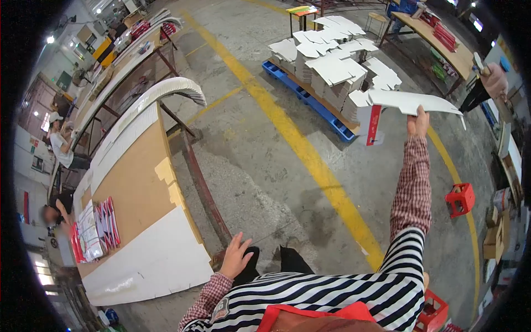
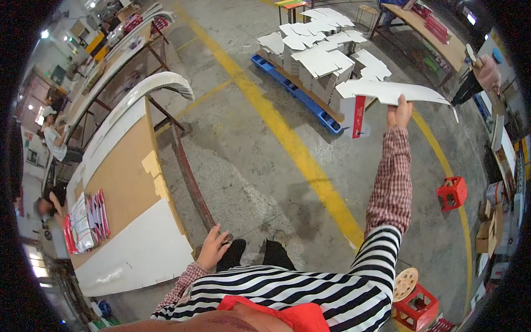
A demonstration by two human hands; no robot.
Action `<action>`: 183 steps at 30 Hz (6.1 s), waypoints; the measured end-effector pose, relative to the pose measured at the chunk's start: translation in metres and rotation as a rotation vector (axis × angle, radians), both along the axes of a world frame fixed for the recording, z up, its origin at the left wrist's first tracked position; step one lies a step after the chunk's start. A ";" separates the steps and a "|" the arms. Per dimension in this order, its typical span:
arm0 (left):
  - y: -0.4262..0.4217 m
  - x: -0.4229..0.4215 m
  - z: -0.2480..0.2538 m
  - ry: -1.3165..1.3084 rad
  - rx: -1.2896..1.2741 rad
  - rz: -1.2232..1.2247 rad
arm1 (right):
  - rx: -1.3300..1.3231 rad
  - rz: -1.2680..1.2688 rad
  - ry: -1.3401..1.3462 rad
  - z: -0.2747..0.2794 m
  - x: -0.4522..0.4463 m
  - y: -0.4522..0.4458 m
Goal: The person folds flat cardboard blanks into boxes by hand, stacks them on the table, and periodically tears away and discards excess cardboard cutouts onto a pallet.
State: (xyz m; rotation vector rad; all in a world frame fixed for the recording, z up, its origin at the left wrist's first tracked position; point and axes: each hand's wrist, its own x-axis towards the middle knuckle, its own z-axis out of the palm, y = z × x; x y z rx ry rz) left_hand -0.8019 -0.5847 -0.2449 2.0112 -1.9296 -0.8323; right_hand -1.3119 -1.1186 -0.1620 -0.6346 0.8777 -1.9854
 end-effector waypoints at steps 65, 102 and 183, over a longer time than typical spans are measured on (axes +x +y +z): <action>-0.097 -0.135 -0.050 0.260 0.397 0.940 | 0.675 2.425 0.571 -0.260 0.389 0.091; 0.397 -0.022 -0.142 0.245 0.180 1.284 | -1.488 1.373 2.121 -0.192 0.648 0.629; 0.315 0.373 -0.128 -0.195 -0.437 -0.027 | -0.935 0.939 1.748 -0.240 0.616 0.574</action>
